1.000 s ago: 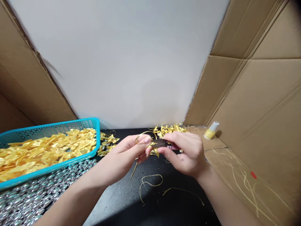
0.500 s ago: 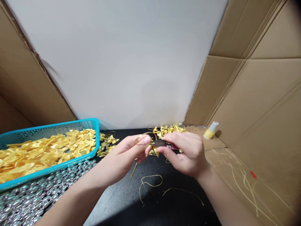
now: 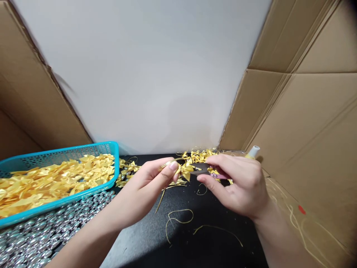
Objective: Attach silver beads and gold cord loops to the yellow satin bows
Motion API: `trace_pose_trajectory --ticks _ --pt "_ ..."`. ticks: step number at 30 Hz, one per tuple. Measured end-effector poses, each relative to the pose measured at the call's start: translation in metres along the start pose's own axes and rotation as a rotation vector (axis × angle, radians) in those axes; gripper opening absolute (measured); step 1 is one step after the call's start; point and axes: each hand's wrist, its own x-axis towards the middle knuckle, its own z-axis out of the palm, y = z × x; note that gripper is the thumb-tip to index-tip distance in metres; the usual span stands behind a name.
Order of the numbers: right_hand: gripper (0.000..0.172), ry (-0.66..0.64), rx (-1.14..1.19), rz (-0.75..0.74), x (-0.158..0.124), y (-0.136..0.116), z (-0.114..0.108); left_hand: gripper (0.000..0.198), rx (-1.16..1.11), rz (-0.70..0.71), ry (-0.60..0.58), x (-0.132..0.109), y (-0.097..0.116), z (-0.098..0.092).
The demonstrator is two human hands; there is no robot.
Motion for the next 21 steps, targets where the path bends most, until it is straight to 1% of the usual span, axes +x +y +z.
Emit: trace_pose_trajectory --ticks 6,8,11,12,15,16,19,21 --pt "0.020 0.043 0.073 0.018 0.001 0.001 -0.001 0.036 0.001 0.013 0.013 -0.001 0.000 0.000" --pt "0.023 0.061 0.161 0.069 -0.001 -0.001 0.003 0.036 0.001 0.016 0.016 -0.001 0.002 0.001" --pt "0.025 0.080 0.355 0.193 -0.004 -0.005 0.015 0.036 -0.013 0.021 0.013 -0.002 0.003 0.003" --pt "0.022 0.085 0.403 0.230 -0.005 -0.006 0.019 0.036 -0.024 0.019 0.010 -0.002 0.003 0.003" --pt "0.005 0.077 0.514 0.324 -0.006 -0.012 0.032 0.036 -0.092 -0.006 0.005 -0.002 0.000 0.005" --pt "0.002 0.070 0.559 0.361 -0.006 -0.013 0.034 0.036 -0.133 -0.021 0.003 -0.002 -0.002 0.005" --pt "0.018 0.057 0.711 0.485 -0.004 -0.016 0.037 0.032 -0.308 -0.082 0.003 0.000 -0.009 0.006" --pt "0.022 0.051 0.781 0.543 -0.003 -0.017 0.036 0.028 -0.422 -0.115 0.011 0.001 -0.012 0.008"
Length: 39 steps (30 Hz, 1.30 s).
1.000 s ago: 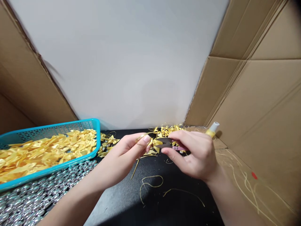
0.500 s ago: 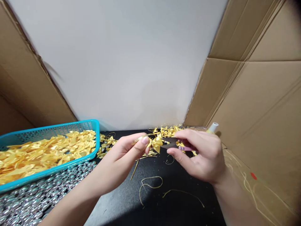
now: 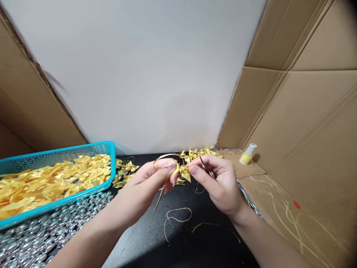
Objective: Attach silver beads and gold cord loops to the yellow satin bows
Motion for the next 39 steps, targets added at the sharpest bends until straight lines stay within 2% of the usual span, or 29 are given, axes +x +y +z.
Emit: trace_pose_trajectory --ticks 7,11,14,21,29,34,37,39 --pt "0.023 -0.018 0.095 0.075 -0.002 0.000 0.000 0.032 -0.254 -0.074 -0.062 0.000 0.003 0.006" --pt "0.021 -0.032 0.272 0.139 -0.004 0.002 0.002 0.031 -0.406 -0.145 -0.100 0.001 0.003 0.009" --pt "0.021 -0.043 0.374 0.185 -0.005 0.004 0.003 0.032 -0.439 -0.172 -0.102 0.001 0.003 0.010" --pt "0.022 0.042 0.298 0.199 -0.006 0.012 0.008 0.029 -0.281 -0.049 0.055 0.004 -0.002 0.015" --pt "0.024 0.163 0.197 0.186 -0.011 0.011 0.026 0.033 -0.490 0.039 0.138 0.011 -0.018 0.028" --pt "0.025 0.200 0.072 0.060 -0.013 0.019 0.018 0.029 -0.417 0.069 0.221 0.010 -0.016 0.025" --pt "0.037 0.141 -0.058 -0.176 -0.010 0.022 0.001 0.028 -0.308 0.127 0.203 0.007 -0.013 0.022" --pt "0.030 0.045 -0.283 -0.338 -0.007 0.020 -0.010 0.028 -0.274 0.147 0.154 0.006 -0.012 0.021"
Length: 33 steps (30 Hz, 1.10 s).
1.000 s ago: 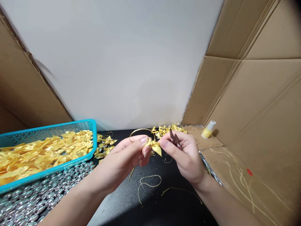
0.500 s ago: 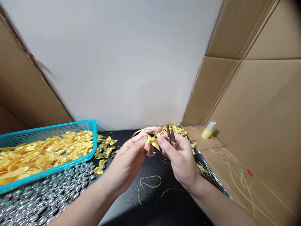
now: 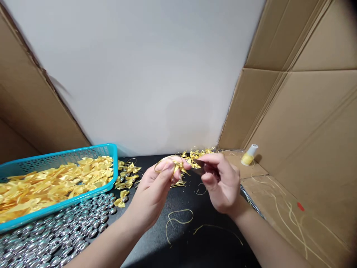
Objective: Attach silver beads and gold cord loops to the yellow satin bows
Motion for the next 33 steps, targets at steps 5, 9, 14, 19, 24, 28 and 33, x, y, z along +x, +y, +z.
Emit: trace_pose_trajectory --ticks 5,9,14,19,24,28,33 --pt "0.021 -0.087 -0.312 -0.235 0.011 -0.003 -0.012 0.033 0.037 0.004 -0.089 -0.001 -0.001 -0.001" --pt "0.021 -0.097 -0.379 -0.284 0.013 -0.003 -0.013 0.031 0.053 -0.008 -0.117 0.000 -0.004 -0.004" --pt "0.021 -0.122 -0.399 -0.305 0.014 -0.004 -0.016 0.030 0.047 -0.023 -0.153 -0.001 -0.005 -0.006" --pt "0.025 -0.138 -0.349 -0.275 0.014 -0.002 -0.015 0.031 0.080 -0.015 -0.185 -0.001 -0.003 -0.008" --pt "0.026 -0.134 -0.350 -0.282 0.014 -0.002 -0.014 0.031 0.101 0.003 -0.190 0.000 -0.003 -0.009" --pt "0.024 -0.142 -0.358 -0.280 0.013 -0.002 -0.014 0.033 0.102 -0.010 -0.200 0.001 -0.002 -0.008" --pt "0.025 -0.132 -0.355 -0.282 0.014 0.000 -0.013 0.034 0.015 -0.063 -0.236 0.002 0.000 -0.006"
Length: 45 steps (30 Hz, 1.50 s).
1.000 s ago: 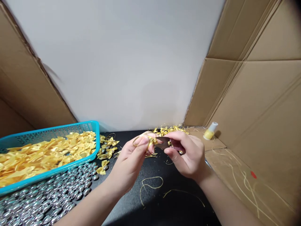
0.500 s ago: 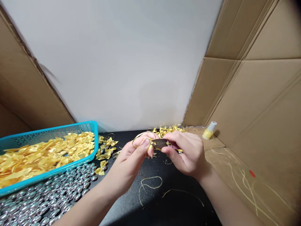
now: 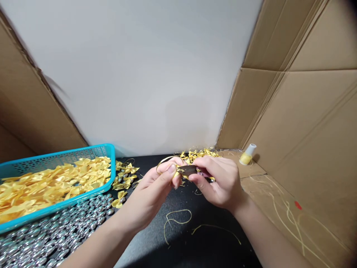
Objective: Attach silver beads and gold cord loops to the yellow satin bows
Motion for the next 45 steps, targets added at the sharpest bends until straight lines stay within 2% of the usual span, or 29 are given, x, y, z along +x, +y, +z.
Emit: trace_pose_trajectory --ticks 5,11,20,29,35,39,42,45 --pt "0.023 0.011 0.009 -0.023 -0.001 0.005 0.001 0.033 -0.112 -0.050 -0.021 0.000 0.001 0.000" --pt "0.021 0.008 -0.005 -0.025 -0.002 0.004 0.000 0.030 -0.143 -0.065 -0.045 -0.001 0.003 -0.002" --pt "0.021 0.020 -0.029 -0.047 -0.002 0.006 0.000 0.030 -0.198 -0.114 -0.010 -0.001 0.000 -0.003" --pt "0.018 -0.008 -0.028 -0.029 -0.002 0.005 -0.001 0.029 -0.045 -0.057 -0.007 0.001 0.008 -0.003" --pt "0.019 0.035 0.016 -0.013 -0.003 0.006 0.002 0.032 -0.039 -0.055 0.002 0.000 0.008 -0.004" --pt "0.020 0.086 0.106 0.099 -0.004 0.009 0.004 0.028 -0.027 -0.054 -0.001 0.002 0.009 -0.006" --pt "0.022 0.074 0.155 0.133 -0.003 0.008 0.003 0.029 0.031 -0.028 -0.003 0.003 0.008 -0.009" --pt "0.033 0.095 0.246 0.159 -0.001 0.001 0.005 0.032 0.170 0.025 0.013 0.003 0.007 -0.010"
